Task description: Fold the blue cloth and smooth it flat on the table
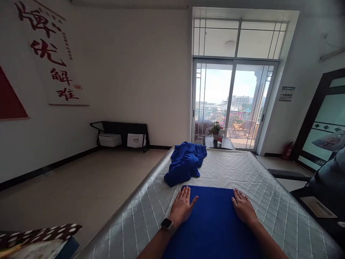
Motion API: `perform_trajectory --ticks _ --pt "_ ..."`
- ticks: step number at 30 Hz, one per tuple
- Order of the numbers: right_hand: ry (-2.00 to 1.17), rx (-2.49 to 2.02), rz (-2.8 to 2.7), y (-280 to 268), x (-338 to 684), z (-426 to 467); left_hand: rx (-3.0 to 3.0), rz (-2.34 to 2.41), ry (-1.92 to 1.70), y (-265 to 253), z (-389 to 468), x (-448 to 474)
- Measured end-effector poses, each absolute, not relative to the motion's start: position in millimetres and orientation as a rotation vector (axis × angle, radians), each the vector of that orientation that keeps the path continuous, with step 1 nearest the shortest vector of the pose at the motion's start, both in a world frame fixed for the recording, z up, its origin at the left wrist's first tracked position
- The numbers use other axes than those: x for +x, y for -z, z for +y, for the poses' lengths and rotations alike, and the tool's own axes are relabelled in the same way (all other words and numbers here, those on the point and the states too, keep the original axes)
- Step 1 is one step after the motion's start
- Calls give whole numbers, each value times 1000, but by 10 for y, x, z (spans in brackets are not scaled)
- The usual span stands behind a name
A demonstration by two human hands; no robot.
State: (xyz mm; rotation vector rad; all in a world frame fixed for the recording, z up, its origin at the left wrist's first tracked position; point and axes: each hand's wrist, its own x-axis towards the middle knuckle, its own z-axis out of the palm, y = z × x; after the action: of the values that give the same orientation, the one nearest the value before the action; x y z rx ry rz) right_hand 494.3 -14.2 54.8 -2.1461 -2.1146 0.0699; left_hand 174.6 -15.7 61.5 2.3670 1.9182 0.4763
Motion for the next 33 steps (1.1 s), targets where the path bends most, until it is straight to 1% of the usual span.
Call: perform_trajectory --ticks 11,18,27,33 --pt "-79 -2120 -2183 -573 5002 -97 2376 1941 -422 -592 -143 1760" --pt "-121 -2104 -2156 -570 5030 -137 2345 2063 -481 -568 -146 1753" --pt "-129 -2089 -2120 -551 5029 -140 2309 2076 -380 -635 -179 1767" --pt "-130 -2086 -2111 -562 5024 -152 2312 2081 -396 -590 -150 1753"
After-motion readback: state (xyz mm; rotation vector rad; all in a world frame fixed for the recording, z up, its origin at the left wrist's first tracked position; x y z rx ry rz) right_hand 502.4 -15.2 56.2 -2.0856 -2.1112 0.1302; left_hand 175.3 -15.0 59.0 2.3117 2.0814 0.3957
